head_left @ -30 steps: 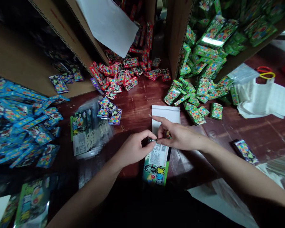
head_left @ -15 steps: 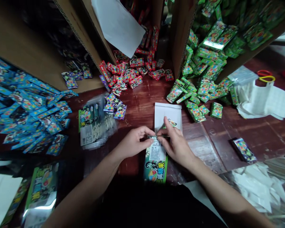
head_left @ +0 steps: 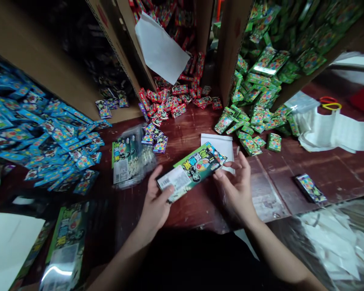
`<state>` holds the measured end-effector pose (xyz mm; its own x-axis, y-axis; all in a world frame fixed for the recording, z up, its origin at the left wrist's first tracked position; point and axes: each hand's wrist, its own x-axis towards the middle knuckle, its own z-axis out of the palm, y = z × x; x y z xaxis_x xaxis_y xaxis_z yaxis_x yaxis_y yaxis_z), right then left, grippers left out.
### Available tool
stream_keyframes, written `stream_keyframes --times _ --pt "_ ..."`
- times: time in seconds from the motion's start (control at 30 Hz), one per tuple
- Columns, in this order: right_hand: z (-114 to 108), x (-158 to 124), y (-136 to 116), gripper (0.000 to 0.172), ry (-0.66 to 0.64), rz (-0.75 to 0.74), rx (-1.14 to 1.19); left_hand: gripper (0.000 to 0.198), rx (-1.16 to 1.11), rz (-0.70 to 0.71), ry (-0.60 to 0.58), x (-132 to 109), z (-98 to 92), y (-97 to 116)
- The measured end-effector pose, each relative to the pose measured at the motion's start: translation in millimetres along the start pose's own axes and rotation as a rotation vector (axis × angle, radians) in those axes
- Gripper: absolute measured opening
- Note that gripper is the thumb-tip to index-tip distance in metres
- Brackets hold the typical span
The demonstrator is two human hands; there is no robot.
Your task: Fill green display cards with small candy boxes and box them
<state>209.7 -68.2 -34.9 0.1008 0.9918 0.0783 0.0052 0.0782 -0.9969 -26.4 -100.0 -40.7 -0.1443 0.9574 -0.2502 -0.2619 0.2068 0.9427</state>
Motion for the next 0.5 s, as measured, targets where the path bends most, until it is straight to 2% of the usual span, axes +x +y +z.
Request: stream_keyframes --times 0.07,0.1,0.17,0.23,0.33,0.43,0.5 --pt "1.1 5.5 -3.1 0.082 -0.017 -0.039 -0.035 0.046 0.13 -0.007 -0.113 -12.0 2.5 -7.2" --pt "0.4 7.2 -4.9 0.084 -0.065 -0.053 -0.05 0.034 0.219 0.004 -0.173 -14.5 3.4 -7.6" --pt "-2.5 7.6 -8.0 0.086 -0.205 -0.074 -0.076 0.025 0.353 0.047 -0.243 -13.8 6.2 -3.3" --pt "-6.5 5.5 -9.8 0.085 -0.333 -0.1 -0.117 0.03 0.366 0.104 -0.258 -9.7 10.3 3.5" --pt "-15.4 4.8 -11.9 0.078 -0.485 -0.168 -0.243 0.052 0.333 0.132 -0.321 -6.1 16.1 9.8" --pt "-24.5 6.7 -13.0 0.072 -0.615 -0.211 -0.33 0.049 0.358 0.088 -0.417 -6.7 18.2 10.1" --pt "-26.7 4.9 -10.5 0.071 -0.627 -0.226 -0.352 0.046 0.371 0.068 -0.442 -6.1 17.9 10.1"
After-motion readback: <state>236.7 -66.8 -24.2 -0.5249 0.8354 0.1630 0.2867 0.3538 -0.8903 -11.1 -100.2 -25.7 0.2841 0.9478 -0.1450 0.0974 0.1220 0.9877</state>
